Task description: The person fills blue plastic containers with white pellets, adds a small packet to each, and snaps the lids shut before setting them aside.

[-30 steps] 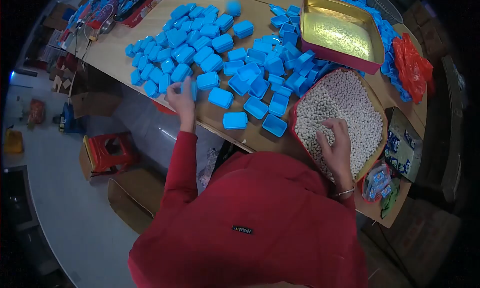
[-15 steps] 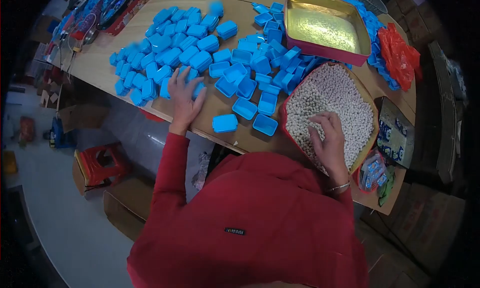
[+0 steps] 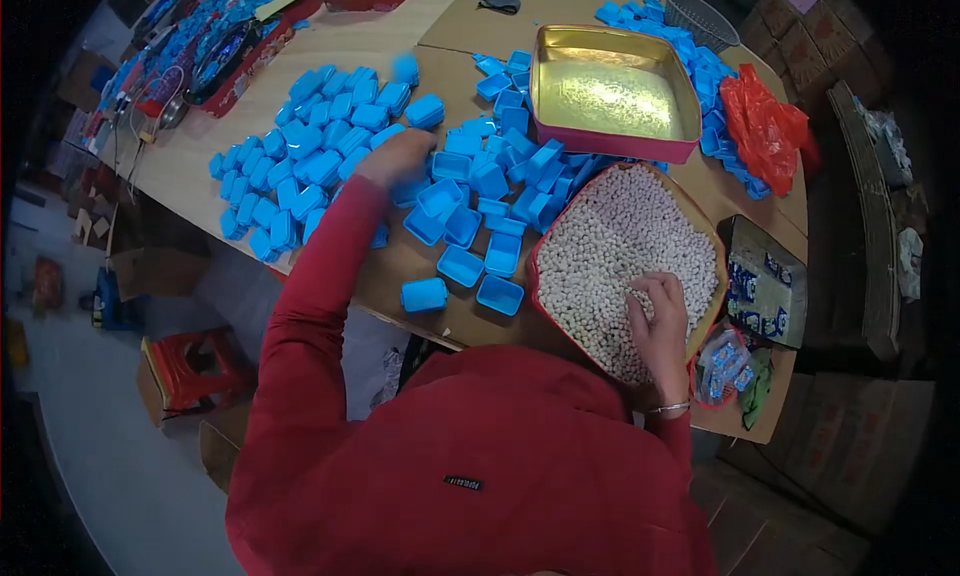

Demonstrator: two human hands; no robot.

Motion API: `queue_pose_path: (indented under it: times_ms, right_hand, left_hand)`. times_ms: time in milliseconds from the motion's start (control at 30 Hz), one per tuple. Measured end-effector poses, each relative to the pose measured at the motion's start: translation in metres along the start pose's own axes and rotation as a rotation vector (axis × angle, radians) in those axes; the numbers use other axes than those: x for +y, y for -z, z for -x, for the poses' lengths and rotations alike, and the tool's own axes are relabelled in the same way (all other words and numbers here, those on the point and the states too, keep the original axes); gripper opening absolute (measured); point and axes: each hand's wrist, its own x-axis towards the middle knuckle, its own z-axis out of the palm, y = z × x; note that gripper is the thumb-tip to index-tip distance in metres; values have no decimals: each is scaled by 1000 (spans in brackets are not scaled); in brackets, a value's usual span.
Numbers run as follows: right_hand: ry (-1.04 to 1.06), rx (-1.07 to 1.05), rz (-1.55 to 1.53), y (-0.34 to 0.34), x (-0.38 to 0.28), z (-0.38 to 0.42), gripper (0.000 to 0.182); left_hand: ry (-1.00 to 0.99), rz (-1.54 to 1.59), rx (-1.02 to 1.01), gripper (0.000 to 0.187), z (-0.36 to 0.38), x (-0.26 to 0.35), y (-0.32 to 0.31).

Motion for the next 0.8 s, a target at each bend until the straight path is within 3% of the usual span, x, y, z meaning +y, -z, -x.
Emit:
queue_pose_path:
  times_ms: [33, 100, 200, 233, 333, 367, 433, 500, 567, 600, 633, 733, 800]
  right_hand:
    - [-24, -9, 0, 0, 4, 2, 17]
    - [-121, -23, 25, 3, 20, 16, 17]
    - [-216, -78, 167, 12, 44, 25, 19]
    - [-174, -67, 153, 13, 52, 24, 18]
    - [-110, -89, 164, 7, 59, -4, 27]
    - [-53, -66, 177, -3, 64, -19, 32]
    - [59, -65, 118, -31, 73, -51, 43]
    - [91, -174, 286, -66, 75, -67, 47]
    - [133, -227, 195, -68, 47, -65, 45]
    - [165, -230, 137, -62, 35, -58, 36]
    - [178, -238, 169, -60, 34, -47, 33]
    - [178, -280, 244, -33, 37, -10, 24]
    - [73, -330, 295, -9, 44, 10, 26]
  left_hand:
    - [-32, -6, -37, 16, -6, 0, -5]
    - [-58, 15, 123, 19, -7, -8, -15]
    - [-103, 23, 290, 46, 4, 6, -4]
    - [-127, 3, 358, 52, 9, 13, 4]
    - [10, 55, 243, 56, 11, 23, 16]
    - [-34, 56, 314, 52, 9, 11, 5]
    - [57, 6, 299, 50, 9, 12, 9]
    - [57, -58, 375, 48, 14, 20, 23]
    - [111, -1, 470, 51, 22, 46, 45]
    - [142, 30, 515, 52, 27, 62, 54]
    - [139, 139, 530, 53, 34, 75, 60]
    - [116, 1032, 280, 50, 51, 116, 51]
    - [6, 1309, 62, 49, 60, 169, 49]
